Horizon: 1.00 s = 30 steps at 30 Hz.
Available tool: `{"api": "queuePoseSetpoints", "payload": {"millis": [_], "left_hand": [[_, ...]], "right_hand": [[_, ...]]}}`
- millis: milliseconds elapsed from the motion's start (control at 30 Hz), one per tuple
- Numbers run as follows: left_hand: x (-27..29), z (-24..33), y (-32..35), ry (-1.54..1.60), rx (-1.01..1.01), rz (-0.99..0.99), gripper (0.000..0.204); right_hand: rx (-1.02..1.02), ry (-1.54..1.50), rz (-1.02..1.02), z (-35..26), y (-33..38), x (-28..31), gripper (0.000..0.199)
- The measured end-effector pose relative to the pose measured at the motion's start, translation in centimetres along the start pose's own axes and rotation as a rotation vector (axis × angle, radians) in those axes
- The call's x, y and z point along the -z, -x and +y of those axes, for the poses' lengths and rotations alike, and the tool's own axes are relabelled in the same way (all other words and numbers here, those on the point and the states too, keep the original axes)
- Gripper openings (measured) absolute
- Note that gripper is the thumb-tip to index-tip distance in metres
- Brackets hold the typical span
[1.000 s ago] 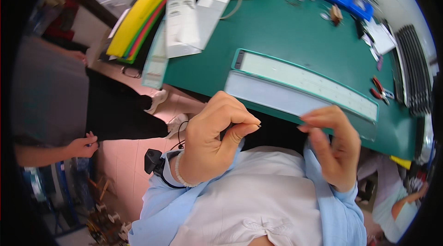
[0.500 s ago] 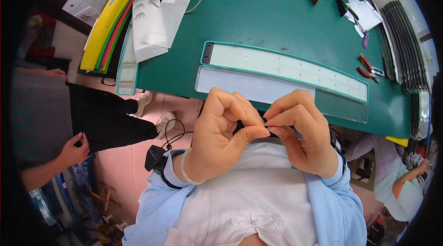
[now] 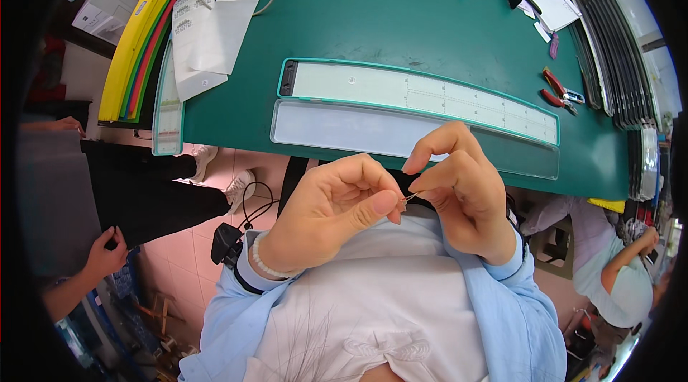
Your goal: Assembling components into a long metal or plastic housing on a fabrication floor.
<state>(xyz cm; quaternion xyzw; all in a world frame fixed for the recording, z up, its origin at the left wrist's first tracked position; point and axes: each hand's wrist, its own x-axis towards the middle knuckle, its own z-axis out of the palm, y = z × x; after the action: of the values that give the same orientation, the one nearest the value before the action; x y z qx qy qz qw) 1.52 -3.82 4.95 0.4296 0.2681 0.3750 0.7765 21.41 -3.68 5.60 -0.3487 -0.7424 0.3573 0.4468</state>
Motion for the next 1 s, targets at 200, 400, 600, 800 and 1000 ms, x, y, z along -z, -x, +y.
{"api": "queuePoseSetpoints", "payload": {"millis": [200,400,600,800,1000], "left_hand": [[-0.3,-0.4,-0.2,0.041,0.041,0.009,0.018],[-0.6,-0.8,0.0,0.166,0.104,0.04,0.014],[-1.4,-2.6,-0.8,-0.52,-0.459,0.238,0.007],[-1.7,-2.7,-1.1,-0.736,-0.536,0.244,0.008],[-1.7,-4.2,-1.6,-0.085,-0.357,0.067,0.006]], "right_hand": [[0.009,0.014,0.007,0.4,0.2,0.0,0.034],[-0.02,0.022,0.146,1.0,0.2,-1.0,0.016],[-0.098,-0.139,0.143,0.7,1.2,-1.1,0.011],[-0.103,-0.153,0.165,0.7,1.6,-0.9,0.011],[-0.027,-0.16,0.207,1.3,2.0,-1.2,0.015]]}}
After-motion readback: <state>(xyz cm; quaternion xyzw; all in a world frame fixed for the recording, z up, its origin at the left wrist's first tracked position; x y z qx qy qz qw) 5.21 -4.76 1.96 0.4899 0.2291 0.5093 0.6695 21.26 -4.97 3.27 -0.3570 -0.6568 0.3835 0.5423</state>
